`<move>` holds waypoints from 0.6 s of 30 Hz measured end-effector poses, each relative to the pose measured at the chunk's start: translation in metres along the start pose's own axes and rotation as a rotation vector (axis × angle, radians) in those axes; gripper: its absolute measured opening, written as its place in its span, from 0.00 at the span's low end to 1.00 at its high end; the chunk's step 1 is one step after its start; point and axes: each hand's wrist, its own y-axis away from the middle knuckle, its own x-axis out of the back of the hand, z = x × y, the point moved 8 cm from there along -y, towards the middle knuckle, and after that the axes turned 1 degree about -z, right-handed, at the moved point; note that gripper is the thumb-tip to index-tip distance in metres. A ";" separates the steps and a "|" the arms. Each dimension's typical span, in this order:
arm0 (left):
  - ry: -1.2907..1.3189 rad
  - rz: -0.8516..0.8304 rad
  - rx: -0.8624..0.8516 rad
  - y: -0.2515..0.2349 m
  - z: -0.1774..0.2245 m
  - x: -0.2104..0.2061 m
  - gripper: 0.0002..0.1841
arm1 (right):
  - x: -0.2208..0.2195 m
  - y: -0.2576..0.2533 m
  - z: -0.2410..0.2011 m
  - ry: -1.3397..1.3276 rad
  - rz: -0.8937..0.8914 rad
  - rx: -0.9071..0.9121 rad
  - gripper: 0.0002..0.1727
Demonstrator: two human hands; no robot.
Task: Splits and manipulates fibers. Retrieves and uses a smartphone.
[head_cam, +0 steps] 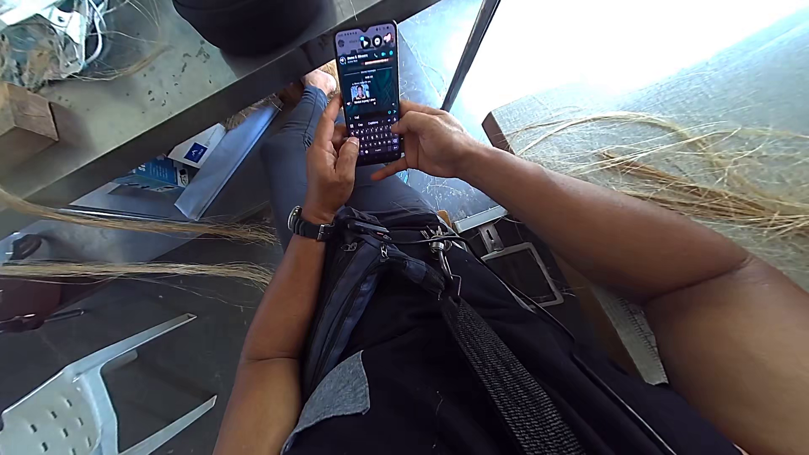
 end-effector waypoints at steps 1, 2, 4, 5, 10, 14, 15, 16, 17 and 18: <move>0.000 0.003 0.002 0.000 0.000 0.000 0.32 | 0.000 0.000 0.000 -0.002 0.001 -0.001 0.24; -0.002 0.004 0.007 0.000 0.000 0.000 0.32 | 0.000 0.000 0.000 -0.006 0.002 -0.002 0.24; 0.001 0.008 0.014 0.000 0.000 0.000 0.33 | 0.000 0.000 0.000 -0.009 -0.005 -0.001 0.24; 0.002 0.008 0.015 0.000 0.000 0.000 0.33 | -0.001 0.000 0.000 -0.008 -0.011 0.000 0.24; 0.009 0.005 0.010 -0.001 0.001 0.000 0.32 | 0.000 -0.001 0.000 0.005 -0.017 0.011 0.24; 0.006 0.004 0.006 -0.001 0.001 0.000 0.32 | -0.001 0.000 0.000 0.005 -0.018 0.014 0.24; 0.010 0.004 0.008 -0.001 0.001 0.001 0.32 | -0.001 0.000 -0.001 0.008 -0.017 0.011 0.24; 0.013 0.004 0.008 -0.001 0.001 0.000 0.32 | -0.001 0.000 -0.001 0.014 -0.015 0.010 0.24; 0.018 0.004 0.008 -0.001 0.000 0.000 0.32 | -0.001 0.000 -0.001 0.016 -0.015 0.010 0.25; 0.020 0.002 0.009 -0.001 0.000 0.000 0.33 | -0.001 0.000 -0.001 0.019 -0.016 0.008 0.26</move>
